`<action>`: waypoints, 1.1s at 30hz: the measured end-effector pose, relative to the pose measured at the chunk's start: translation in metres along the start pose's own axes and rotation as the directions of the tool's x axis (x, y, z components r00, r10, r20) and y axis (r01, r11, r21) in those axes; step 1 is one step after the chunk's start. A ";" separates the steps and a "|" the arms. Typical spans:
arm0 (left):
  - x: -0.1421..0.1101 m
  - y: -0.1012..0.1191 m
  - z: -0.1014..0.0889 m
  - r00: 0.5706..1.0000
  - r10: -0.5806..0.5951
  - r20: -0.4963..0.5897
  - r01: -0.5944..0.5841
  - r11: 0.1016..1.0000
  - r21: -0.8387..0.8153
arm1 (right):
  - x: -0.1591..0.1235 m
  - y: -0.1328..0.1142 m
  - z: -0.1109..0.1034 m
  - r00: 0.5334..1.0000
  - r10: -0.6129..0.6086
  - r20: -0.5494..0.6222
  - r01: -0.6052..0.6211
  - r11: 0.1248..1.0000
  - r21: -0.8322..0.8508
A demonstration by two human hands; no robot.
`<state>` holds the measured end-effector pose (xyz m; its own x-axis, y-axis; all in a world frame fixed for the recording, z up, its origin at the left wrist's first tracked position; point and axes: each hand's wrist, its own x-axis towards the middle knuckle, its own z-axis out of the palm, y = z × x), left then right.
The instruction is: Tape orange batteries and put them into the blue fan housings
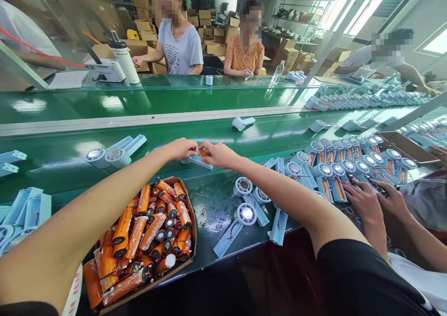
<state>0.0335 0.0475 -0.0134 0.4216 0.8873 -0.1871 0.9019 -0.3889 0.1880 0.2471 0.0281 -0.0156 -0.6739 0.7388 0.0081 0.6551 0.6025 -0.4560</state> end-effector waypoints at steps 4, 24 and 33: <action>0.004 0.003 0.001 1.000 -0.016 -0.013 0.016 0.999 -0.028 | -0.004 -0.006 -0.004 0.996 0.051 0.075 -0.028 0.960 -0.279; 0.018 0.005 -0.003 0.997 -0.046 -0.067 0.035 0.985 -0.166 | 0.023 -0.022 -0.002 0.961 0.134 0.242 -0.016 0.900 -0.436; 0.017 0.003 0.007 0.988 -0.087 -0.130 0.068 0.987 -0.148 | 0.038 0.025 -0.080 0.986 0.131 -0.104 -0.156 0.948 -0.277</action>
<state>0.0443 0.0596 -0.0224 0.3253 0.9426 -0.0755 0.9045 -0.2869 0.3155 0.2650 0.0958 0.0440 -0.5428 0.8389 0.0403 0.8206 0.5399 -0.1874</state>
